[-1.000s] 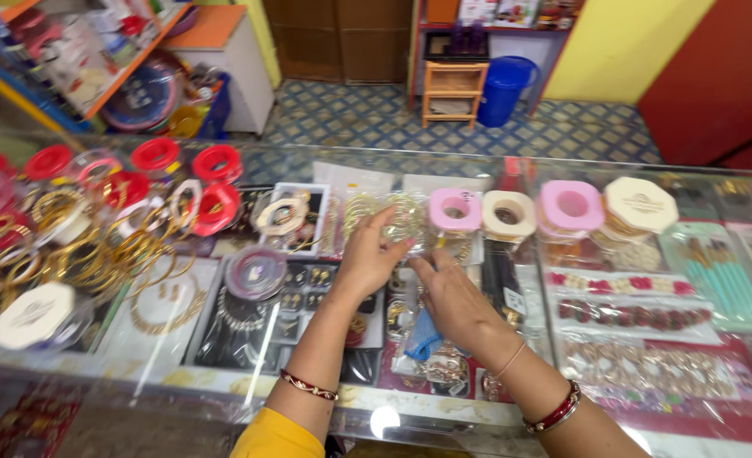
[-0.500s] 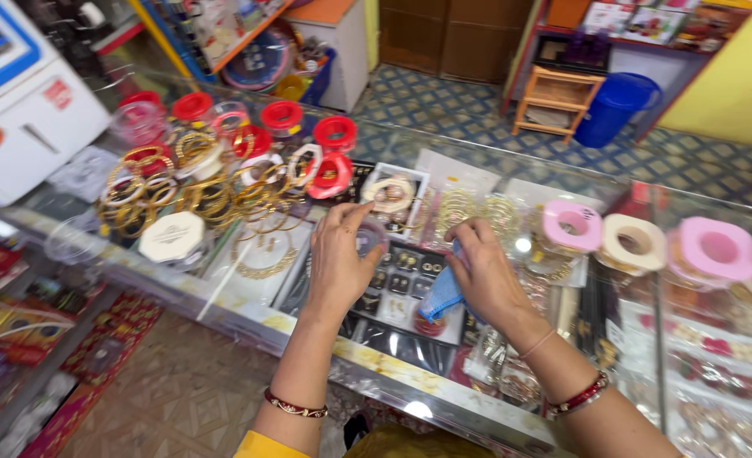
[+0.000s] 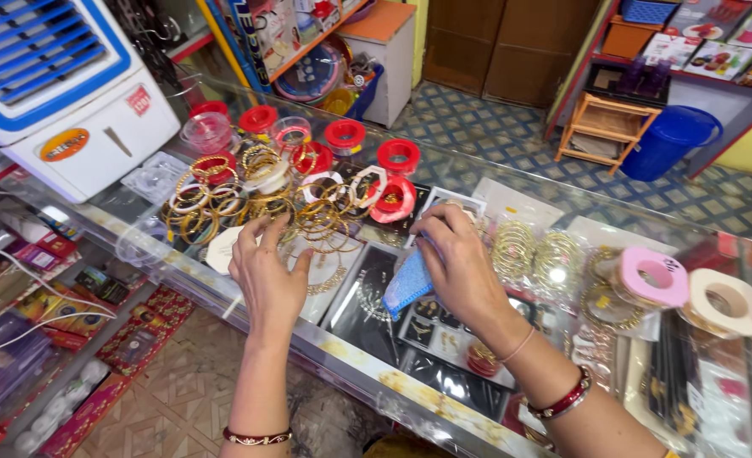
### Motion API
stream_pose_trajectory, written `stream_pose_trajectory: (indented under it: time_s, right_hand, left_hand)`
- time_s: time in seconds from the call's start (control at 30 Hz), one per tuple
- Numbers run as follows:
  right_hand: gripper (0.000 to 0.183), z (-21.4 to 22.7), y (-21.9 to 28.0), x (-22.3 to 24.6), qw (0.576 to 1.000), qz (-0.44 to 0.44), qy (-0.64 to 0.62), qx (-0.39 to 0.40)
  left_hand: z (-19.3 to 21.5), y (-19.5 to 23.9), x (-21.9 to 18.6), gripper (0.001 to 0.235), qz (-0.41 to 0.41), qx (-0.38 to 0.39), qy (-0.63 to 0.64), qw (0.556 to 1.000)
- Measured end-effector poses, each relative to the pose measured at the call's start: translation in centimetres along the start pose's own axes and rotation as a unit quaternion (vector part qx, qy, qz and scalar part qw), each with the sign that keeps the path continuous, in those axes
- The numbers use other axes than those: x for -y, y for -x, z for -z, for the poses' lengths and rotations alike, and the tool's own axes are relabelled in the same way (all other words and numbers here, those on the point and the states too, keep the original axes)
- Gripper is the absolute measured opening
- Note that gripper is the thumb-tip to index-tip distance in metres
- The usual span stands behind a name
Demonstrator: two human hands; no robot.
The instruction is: The person wipes various gold-colored bangles and bracelets with a blue cloth. They pick up items from a glass display counter, rub them with the cloth, and place them back into their original positions or onto display stands. The person handles multiple pieces of jewelry sequentially throughout the clip.
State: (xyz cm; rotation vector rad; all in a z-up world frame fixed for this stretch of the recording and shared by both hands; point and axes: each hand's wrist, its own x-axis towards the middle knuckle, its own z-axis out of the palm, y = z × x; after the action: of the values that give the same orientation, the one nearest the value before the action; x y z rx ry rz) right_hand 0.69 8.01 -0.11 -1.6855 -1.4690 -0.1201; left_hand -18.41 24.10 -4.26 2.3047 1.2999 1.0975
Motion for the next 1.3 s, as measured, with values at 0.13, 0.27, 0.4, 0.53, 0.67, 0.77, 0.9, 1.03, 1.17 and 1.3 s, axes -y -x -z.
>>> stream_pose_trajectory:
  time_s: [0.13,0.27,0.4,0.53,0.67,0.77,0.9,1.03,1.17,1.3]
  right_hand:
    - [0.013,-2.6,-2.1,0.6,1.0,0.001,-0.025,0.015]
    - [0.012,-4.6,-3.7,0.7,0.999,0.009,-0.026,0.03]
    - [0.012,-6.2,-5.3,0.6,0.999,0.024,-0.018,0.036]
    - [0.013,-7.5,-7.4,0.6,0.999,0.024,0.009,0.048]
    - [0.013,-8.6,-9.8,0.4,0.998,0.039,0.011,0.037]
    - [0.013,-9.3,-11.4,0.1,0.998,0.041,0.012,0.039]
    - [0.012,-10.5,-13.4,-0.2,0.998,0.046,0.013,0.032]
    - [0.011,-12.4,-15.1,-0.6,0.998,0.056,0.01,0.031]
    - [0.02,-14.0,-16.4,-2.1,0.995,0.068,0.061,0.048]
    - [0.021,-15.2,-17.4,-5.6,0.981,-0.013,0.145,0.128]
  left_hand:
    - [0.2,-1.2,1.9,0.063,-0.008,-0.005,-0.003,1.0]
    - [0.3,-3.0,4.0,0.061,-0.016,-0.003,-0.006,1.0]
    - [0.3,-6.0,5.6,0.06,-0.024,0.004,-0.016,1.0]
    - [-0.3,-9.2,6.5,0.06,-0.038,0.023,-0.017,0.999]
    - [-1.1,-12.8,8.0,0.053,-0.055,0.032,-0.036,0.997]
    - [-1.5,-15.6,10.0,0.052,-0.023,0.047,-0.067,0.996]
    - [-2.1,-19.7,12.8,0.066,-0.019,0.01,-0.09,0.996]
    - [-3.1,-23.0,14.6,0.08,0.025,0.024,-0.105,0.994]
    - [-5.4,-25.0,16.1,0.074,-0.027,0.023,-0.08,0.996]
    - [-7.5,-26.5,15.8,0.055,-0.105,0.058,-0.033,0.992]
